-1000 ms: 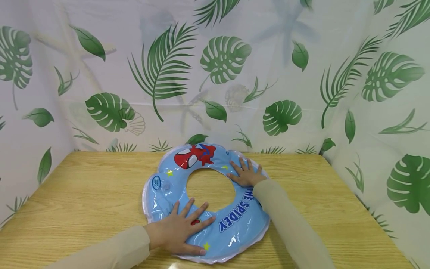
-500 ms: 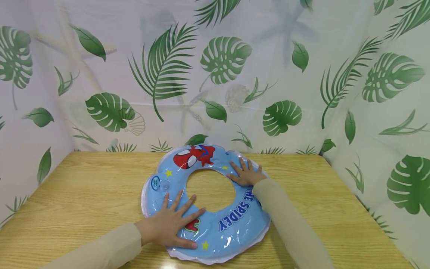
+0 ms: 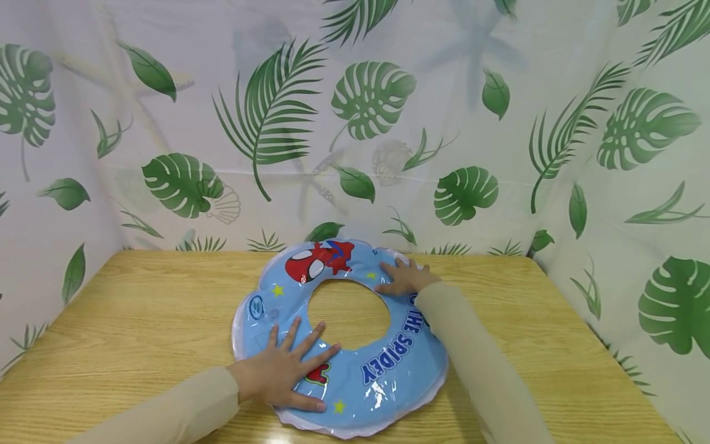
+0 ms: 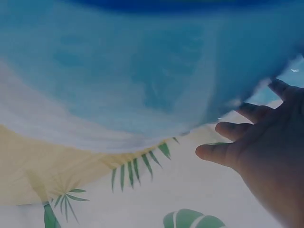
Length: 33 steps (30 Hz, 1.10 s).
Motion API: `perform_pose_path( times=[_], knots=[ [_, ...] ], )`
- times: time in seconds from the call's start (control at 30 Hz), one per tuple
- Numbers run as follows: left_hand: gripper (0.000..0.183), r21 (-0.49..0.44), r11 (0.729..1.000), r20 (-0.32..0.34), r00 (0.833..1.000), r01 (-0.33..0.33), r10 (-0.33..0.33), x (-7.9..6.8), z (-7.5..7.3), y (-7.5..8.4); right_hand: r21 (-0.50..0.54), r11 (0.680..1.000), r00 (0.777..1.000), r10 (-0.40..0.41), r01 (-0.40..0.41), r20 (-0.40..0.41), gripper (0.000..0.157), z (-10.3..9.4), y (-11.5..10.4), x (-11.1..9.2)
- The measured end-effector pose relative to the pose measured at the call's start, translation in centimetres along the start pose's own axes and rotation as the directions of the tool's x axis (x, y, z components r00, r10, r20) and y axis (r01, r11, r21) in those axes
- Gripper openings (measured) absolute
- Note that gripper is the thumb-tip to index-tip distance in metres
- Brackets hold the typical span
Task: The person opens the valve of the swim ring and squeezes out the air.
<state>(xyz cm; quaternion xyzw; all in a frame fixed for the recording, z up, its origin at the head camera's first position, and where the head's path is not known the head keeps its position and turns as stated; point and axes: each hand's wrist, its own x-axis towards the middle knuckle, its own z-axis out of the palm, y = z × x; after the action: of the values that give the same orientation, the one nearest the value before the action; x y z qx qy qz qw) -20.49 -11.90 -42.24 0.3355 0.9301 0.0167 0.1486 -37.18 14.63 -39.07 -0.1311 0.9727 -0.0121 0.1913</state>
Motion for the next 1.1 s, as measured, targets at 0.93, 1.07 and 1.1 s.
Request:
perform_pose_path(
  times=[0.93, 1.07, 1.1],
  knots=[
    [0.085, 0.012, 1.000, 0.004, 1.000, 0.009, -0.009, 0.0, -0.1, 0.1, 0.126, 0.989, 0.975, -0.046, 0.075, -0.216, 0.064, 1.4, -4.7, 2.9],
    [0.084, 0.009, 1.000, -0.002, 1.000, -0.002, 0.002, 0.0, -0.1, 0.0, 0.093, 0.994, 0.981, -0.031, 0.050, -0.190, 0.062, 1.8, -4.8, 3.1],
    [0.084, 0.009, 1.000, -0.004, 1.000, -0.005, 0.005, 0.0, 0.0, 0.0, 0.087, 0.995, 0.983, -0.027, 0.044, -0.182, 0.061, 1.9, -4.8, 3.1]
  ],
)
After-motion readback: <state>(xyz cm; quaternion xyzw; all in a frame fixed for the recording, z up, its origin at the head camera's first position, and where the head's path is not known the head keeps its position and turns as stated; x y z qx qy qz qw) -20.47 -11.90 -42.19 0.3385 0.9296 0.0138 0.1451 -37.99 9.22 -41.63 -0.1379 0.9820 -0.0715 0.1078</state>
